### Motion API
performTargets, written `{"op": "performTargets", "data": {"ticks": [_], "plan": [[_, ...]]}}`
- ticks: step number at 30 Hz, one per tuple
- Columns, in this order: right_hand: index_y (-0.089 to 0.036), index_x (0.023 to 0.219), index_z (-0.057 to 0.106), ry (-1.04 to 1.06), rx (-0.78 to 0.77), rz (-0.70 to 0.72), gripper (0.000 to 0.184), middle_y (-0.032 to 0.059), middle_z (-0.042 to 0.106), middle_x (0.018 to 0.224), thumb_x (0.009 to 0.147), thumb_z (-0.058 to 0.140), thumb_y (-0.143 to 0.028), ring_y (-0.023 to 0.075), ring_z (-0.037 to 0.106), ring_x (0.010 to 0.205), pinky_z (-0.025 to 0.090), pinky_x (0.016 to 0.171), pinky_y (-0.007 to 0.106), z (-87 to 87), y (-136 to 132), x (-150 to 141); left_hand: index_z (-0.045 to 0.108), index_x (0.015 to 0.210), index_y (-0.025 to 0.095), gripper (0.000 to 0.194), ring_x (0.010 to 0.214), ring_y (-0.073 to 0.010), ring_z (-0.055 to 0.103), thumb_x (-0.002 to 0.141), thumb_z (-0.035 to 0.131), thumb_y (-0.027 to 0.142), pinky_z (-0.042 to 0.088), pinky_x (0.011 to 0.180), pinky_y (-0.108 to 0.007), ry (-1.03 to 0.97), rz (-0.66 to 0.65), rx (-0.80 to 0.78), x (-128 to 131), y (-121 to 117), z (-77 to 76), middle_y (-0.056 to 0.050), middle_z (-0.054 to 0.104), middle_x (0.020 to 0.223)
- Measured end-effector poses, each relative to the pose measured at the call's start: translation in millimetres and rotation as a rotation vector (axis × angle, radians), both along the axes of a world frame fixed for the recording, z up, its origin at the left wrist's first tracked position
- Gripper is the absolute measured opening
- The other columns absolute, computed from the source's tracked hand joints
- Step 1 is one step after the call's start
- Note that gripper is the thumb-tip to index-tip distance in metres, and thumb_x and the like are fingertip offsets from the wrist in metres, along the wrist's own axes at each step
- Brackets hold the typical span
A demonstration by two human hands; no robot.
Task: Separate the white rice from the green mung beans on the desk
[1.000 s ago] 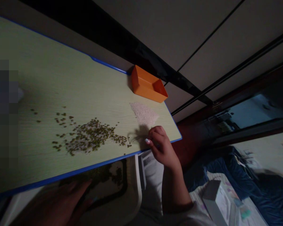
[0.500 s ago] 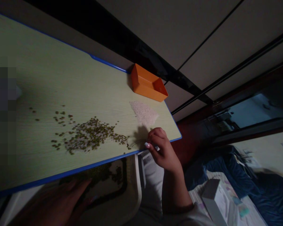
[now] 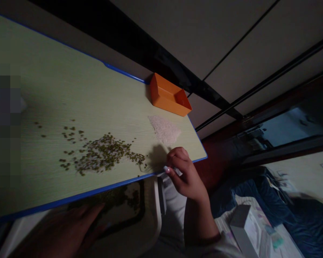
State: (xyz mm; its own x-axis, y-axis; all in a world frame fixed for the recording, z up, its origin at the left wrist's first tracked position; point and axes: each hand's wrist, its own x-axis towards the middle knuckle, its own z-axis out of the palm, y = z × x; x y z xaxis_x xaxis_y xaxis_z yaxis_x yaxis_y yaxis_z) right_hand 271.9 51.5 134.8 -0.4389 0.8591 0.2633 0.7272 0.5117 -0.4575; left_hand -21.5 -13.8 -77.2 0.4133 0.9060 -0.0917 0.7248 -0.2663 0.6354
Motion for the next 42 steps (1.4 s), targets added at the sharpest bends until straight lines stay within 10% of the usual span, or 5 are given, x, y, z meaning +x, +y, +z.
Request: {"op": "performTargets", "data": {"ticks": [42], "plan": [[-0.024, 0.079, 0.046, 0.002, 0.023, -0.137, 0.021, 0.0053, 0.057, 0.087, 0.099, 0.051, -0.024, 0.0238, 0.052, 0.091, 0.041, 0.084, 0.041, -13.3, 12.3, 6.6, 0.071, 0.129, 0.035, 0.048, 0.113, -0.0407, 0.073, 0.091, 0.048, 0.054, 0.054, 0.1, -0.067, 0.177, -0.054, -0.003, 0.7, -2.3, -9.6, -0.011, 0.077, 0.131]]}}
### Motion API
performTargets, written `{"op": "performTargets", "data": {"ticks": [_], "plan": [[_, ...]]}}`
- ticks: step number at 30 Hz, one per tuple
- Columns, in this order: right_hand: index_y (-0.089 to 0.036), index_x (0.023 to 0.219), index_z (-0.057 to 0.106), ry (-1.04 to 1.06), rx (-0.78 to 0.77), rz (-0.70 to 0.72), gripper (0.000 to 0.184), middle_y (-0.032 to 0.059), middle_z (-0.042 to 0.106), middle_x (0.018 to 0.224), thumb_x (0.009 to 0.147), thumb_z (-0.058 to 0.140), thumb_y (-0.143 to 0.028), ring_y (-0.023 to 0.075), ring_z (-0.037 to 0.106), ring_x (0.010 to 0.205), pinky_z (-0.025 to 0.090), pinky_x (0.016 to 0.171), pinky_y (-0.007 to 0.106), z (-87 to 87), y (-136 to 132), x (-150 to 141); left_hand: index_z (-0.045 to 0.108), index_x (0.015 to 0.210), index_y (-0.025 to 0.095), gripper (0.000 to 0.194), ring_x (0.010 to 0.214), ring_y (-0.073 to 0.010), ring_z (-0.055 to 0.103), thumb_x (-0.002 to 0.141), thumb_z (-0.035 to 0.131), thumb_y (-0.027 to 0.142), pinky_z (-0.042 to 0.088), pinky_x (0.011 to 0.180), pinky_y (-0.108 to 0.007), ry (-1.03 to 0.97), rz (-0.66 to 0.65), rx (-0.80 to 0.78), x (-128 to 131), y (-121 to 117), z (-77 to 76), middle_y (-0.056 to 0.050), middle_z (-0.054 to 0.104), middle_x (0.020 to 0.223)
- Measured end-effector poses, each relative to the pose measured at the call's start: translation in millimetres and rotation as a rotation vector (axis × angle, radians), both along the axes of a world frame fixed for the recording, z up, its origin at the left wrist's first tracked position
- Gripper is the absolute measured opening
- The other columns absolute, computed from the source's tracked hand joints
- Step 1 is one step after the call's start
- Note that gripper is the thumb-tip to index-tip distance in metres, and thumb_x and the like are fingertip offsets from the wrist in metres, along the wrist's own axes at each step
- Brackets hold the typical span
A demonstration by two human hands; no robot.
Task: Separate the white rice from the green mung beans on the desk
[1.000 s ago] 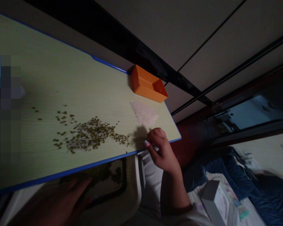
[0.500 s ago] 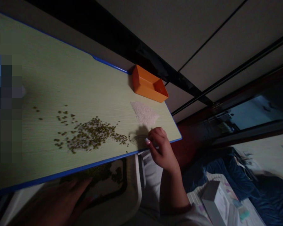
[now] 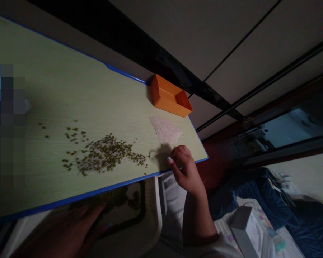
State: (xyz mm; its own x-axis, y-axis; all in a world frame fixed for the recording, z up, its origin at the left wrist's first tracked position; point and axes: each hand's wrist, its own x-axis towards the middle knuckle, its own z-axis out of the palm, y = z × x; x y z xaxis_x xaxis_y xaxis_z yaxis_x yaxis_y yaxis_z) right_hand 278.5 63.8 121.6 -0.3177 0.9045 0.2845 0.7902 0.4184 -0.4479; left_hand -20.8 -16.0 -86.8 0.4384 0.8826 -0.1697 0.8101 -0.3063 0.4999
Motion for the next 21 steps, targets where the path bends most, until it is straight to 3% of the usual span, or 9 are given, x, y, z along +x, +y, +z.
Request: {"op": "performTargets", "data": {"ticks": [7, 15, 21], "plan": [[-0.025, 0.08, 0.046, 0.01, 0.028, -0.046, 0.02, 0.005, 0.055, 0.086, 0.1, 0.05, -0.027, 0.0237, 0.052, 0.089, 0.043, 0.083, 0.041, -5.2, 5.9, -4.7, 0.07, 0.131, 0.037, 0.05, 0.115, -0.04, 0.073, 0.09, 0.046, 0.054, 0.054, 0.101, -0.066, -0.023, 0.014, -0.041, 1.9, 1.2, 5.3, -0.01, 0.076, 0.133], [-0.025, 0.081, 0.045, 0.047, -0.003, 0.01, 0.02, 0.0042, 0.054, 0.086, 0.1, 0.05, -0.028, 0.0239, 0.051, 0.089, 0.043, 0.083, 0.042, -7.6, 13.7, -4.9, 0.069, 0.132, 0.036, 0.049, 0.116, -0.0407, 0.072, 0.091, 0.049, 0.054, 0.053, 0.102, -0.066, -0.02, 0.019, -0.03, 0.9, -1.1, -2.2, -0.011, 0.076, 0.133], [-0.025, 0.082, 0.046, 0.014, -0.054, 0.059, 0.018, 0.0058, 0.056, 0.091, 0.099, 0.052, -0.027, 0.0246, 0.052, 0.093, 0.043, 0.086, 0.043, -3.6, 11.9, -0.7, 0.072, 0.129, 0.035, 0.049, 0.112, -0.0422, 0.074, 0.09, 0.049, 0.055, 0.053, 0.1, -0.069, -0.022, 0.019, 0.016, 0.3, -2.4, 2.9, -0.011, 0.079, 0.127]]}}
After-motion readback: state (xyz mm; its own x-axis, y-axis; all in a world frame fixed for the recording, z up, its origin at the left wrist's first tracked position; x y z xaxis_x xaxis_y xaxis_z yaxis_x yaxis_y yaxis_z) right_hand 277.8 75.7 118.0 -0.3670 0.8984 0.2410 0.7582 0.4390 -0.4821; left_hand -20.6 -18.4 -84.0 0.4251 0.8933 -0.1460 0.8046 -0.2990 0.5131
